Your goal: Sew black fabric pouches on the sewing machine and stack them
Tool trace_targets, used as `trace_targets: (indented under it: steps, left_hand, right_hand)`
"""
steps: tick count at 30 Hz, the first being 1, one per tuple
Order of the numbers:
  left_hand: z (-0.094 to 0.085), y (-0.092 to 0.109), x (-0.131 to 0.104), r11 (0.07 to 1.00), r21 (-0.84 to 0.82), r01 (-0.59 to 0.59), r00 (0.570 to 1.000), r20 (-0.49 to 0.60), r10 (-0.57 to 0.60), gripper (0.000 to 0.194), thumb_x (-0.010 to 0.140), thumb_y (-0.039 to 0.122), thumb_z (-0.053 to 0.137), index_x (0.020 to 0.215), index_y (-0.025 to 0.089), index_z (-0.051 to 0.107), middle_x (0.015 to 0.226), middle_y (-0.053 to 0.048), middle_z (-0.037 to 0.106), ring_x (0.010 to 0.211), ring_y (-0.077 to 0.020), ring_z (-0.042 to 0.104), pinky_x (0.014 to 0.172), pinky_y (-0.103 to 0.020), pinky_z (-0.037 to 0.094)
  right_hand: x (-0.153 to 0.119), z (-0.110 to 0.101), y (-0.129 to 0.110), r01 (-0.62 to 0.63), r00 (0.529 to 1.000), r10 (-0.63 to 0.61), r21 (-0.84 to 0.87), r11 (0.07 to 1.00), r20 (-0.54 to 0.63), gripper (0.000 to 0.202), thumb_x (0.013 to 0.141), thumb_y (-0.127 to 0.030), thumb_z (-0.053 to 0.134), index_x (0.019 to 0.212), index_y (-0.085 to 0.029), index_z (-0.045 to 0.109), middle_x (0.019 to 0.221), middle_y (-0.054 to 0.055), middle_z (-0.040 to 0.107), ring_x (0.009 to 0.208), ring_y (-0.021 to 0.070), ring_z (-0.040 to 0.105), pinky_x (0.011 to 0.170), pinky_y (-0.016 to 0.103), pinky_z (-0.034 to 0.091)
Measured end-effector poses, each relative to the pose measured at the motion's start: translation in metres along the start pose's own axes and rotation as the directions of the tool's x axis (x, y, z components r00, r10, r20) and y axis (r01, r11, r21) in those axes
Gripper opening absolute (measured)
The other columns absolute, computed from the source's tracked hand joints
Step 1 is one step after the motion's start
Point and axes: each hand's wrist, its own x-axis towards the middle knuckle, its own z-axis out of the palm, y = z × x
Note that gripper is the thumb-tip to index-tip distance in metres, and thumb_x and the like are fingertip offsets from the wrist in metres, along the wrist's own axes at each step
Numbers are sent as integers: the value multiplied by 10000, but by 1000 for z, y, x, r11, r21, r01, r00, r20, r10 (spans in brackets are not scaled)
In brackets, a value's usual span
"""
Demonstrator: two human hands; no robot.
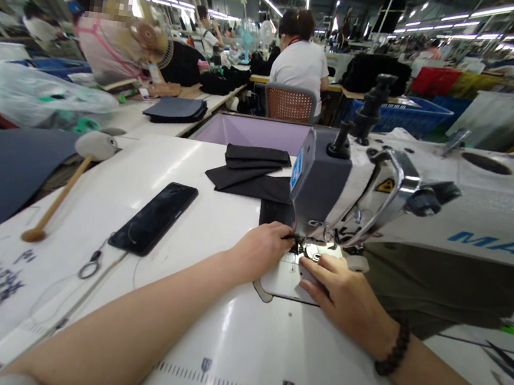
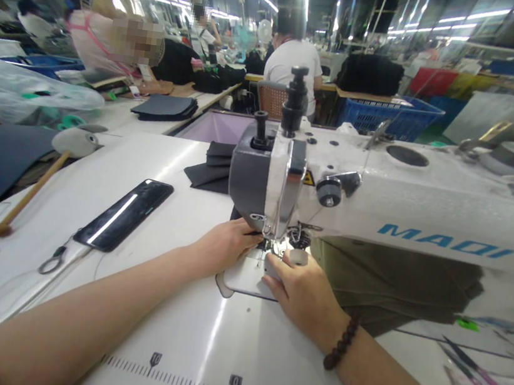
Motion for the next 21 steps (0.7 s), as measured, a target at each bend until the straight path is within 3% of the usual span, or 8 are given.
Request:
trace_targets:
  steps: [21]
  left_hand:
    - [2, -7, 3, 999, 22, -29, 999, -18, 30, 169, 856, 158, 449, 859, 134, 617, 871, -61, 589, 848, -177, 533, 777, -292, 448]
  right_hand:
    - [0, -1, -2, 6, 1000, -6, 9, 1000, -13, 272, 836, -269, 477, 1077, -179, 566, 921, 90, 603, 814, 190, 569, 687, 300, 444]
